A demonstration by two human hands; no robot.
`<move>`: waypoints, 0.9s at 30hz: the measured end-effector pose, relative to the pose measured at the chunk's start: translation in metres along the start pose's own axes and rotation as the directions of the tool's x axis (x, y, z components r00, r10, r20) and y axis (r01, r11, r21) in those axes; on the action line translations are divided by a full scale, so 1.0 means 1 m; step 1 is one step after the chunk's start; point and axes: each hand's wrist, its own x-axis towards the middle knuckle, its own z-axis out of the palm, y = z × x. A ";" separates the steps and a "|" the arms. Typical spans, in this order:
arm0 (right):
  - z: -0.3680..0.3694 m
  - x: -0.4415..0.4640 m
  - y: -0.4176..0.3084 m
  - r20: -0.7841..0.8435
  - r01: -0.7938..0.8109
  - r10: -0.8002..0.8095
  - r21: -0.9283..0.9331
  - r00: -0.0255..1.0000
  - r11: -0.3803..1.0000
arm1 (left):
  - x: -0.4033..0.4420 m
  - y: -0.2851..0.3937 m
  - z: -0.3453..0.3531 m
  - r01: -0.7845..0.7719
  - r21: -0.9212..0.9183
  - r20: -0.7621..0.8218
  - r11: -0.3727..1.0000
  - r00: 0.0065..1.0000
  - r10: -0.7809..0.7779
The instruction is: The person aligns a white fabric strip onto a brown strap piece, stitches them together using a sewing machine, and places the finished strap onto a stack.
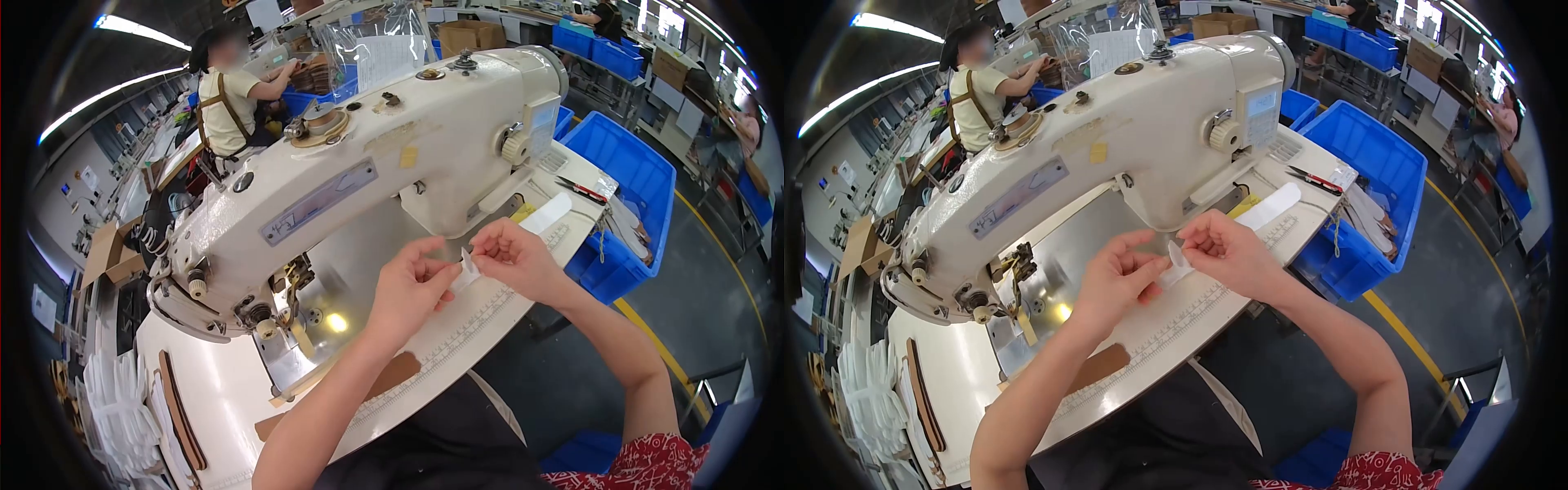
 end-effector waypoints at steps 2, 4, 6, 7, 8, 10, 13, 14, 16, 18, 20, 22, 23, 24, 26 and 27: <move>0.000 -0.001 0.004 -0.003 -0.008 0.008 -0.021 1.000 1.000 | 0.002 -0.002 -0.001 0.052 -0.088 0.015 0.995 0.999 -0.051; 0.001 -0.001 0.002 -0.003 0.015 -0.015 -0.101 1.000 0.995 | 0.002 0.001 0.003 0.107 -0.151 0.019 0.983 0.994 -0.105; 0.003 -0.004 -0.006 -0.001 0.064 -0.066 -0.236 0.998 0.970 | 0.003 0.003 0.007 0.140 -0.185 0.025 0.973 0.990 -0.138; 0.004 -0.005 -0.009 0.004 0.090 -0.093 -0.288 0.996 0.953 | 0.004 0.004 0.008 0.147 -0.189 0.027 0.971 0.989 -0.144; 0.006 -0.006 -0.012 0.009 0.114 -0.118 -0.340 0.993 0.934 | 0.005 0.004 0.010 0.155 -0.193 0.031 0.969 0.988 -0.152; 0.008 -0.007 -0.013 0.017 0.153 -0.161 -0.411 0.987 0.899 | 0.007 0.001 0.011 0.143 -0.190 0.031 0.971 0.990 -0.140; 0.010 -0.008 -0.009 -0.014 0.196 -0.228 -0.462 0.974 0.865 | 0.007 -0.003 0.010 0.138 -0.201 0.019 0.970 0.990 -0.137; 0.010 -0.008 -0.007 -0.049 0.205 -0.258 -0.471 0.965 0.858 | 0.007 -0.004 0.009 0.139 -0.208 0.014 0.968 0.990 -0.139; 0.008 -0.007 0.001 -0.155 0.186 -0.261 -0.380 0.953 0.906 | 0.008 -0.004 0.010 0.148 -0.204 0.004 0.968 0.989 -0.151; 0.000 -0.006 0.012 -0.288 0.143 -0.185 -0.161 0.940 0.977 | 0.008 -0.005 0.012 0.148 -0.198 -0.003 0.969 0.988 -0.152; -0.028 -0.005 0.013 -0.460 0.164 -0.117 0.065 0.880 0.984 | 0.009 -0.007 0.013 0.135 -0.190 -0.008 0.972 0.990 -0.139; -0.088 -0.005 0.017 -0.702 0.194 -0.113 0.037 0.703 0.980 | 0.009 -0.007 0.013 0.129 -0.189 -0.019 0.973 0.991 -0.135; -0.127 -0.005 0.013 -0.825 0.295 -0.096 0.089 0.557 0.951 | 0.009 -0.008 0.013 0.128 -0.190 -0.023 0.973 0.991 -0.135; -0.186 -0.012 0.019 -0.879 0.411 -0.130 0.080 0.460 0.908 | 0.008 -0.008 0.013 0.128 -0.189 -0.024 0.973 0.991 -0.135; -0.322 -0.049 0.020 -0.941 0.562 -0.152 0.048 0.304 0.826 | 0.009 -0.008 0.012 0.129 -0.191 -0.021 0.973 0.991 -0.135; -0.404 -0.082 0.022 -0.938 0.524 -0.253 -0.095 0.239 0.847 | 0.009 -0.008 0.012 0.130 -0.199 -0.016 0.971 0.991 -0.136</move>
